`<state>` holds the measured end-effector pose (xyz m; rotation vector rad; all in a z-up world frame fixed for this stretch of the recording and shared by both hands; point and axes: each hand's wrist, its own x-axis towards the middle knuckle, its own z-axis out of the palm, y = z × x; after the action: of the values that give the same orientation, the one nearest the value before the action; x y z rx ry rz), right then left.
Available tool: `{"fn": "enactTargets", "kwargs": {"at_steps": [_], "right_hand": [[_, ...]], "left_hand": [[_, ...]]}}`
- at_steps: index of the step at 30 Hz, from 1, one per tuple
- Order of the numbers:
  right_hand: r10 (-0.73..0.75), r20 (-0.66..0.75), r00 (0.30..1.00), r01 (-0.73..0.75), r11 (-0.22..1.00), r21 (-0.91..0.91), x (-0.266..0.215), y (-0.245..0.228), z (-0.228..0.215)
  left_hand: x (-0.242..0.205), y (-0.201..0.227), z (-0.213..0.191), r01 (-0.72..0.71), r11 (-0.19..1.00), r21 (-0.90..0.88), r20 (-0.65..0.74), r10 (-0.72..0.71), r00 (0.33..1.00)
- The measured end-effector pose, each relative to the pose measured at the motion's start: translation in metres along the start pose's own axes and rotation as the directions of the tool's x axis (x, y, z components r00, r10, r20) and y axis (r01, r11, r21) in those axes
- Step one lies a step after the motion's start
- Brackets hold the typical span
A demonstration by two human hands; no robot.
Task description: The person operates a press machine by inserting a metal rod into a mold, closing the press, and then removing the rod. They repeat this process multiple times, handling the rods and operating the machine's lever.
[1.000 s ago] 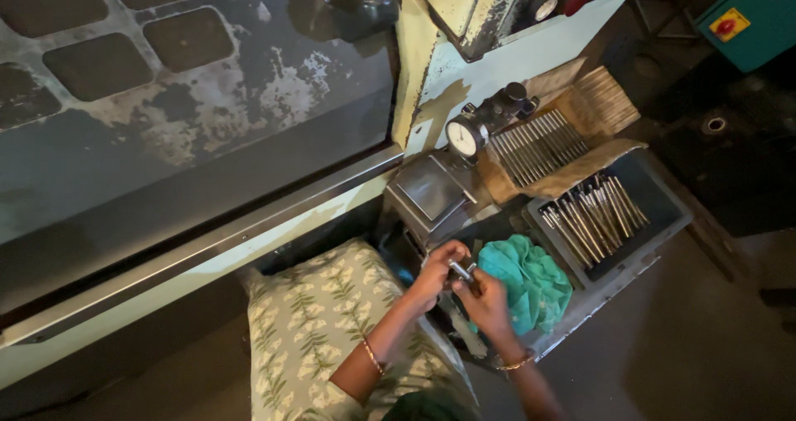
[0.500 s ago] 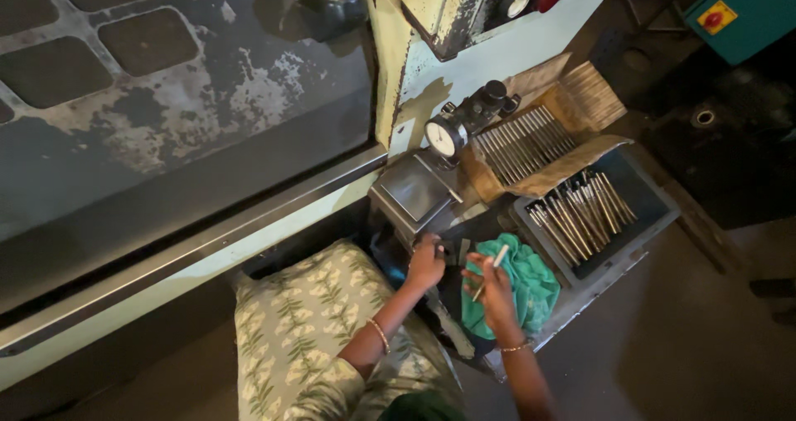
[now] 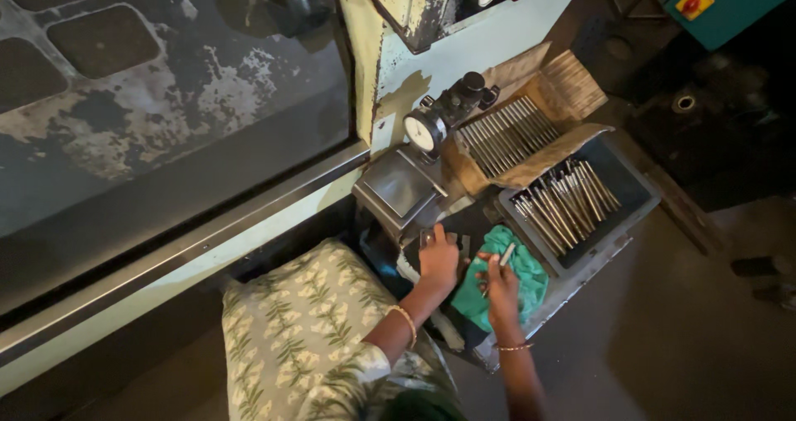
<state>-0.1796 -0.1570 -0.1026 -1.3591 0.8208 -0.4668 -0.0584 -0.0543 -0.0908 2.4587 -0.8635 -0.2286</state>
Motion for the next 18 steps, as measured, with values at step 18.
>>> {"fn": "enactTargets", "kwargs": {"at_steps": [18], "right_hand": [[-0.135, -0.014, 0.991, 0.133, 0.988, -0.084, -0.021, -0.019, 0.016]], "left_hand": [[0.007, -0.006, 0.046, -0.114, 0.983, -0.147, -0.273, 0.070, 0.960]]}}
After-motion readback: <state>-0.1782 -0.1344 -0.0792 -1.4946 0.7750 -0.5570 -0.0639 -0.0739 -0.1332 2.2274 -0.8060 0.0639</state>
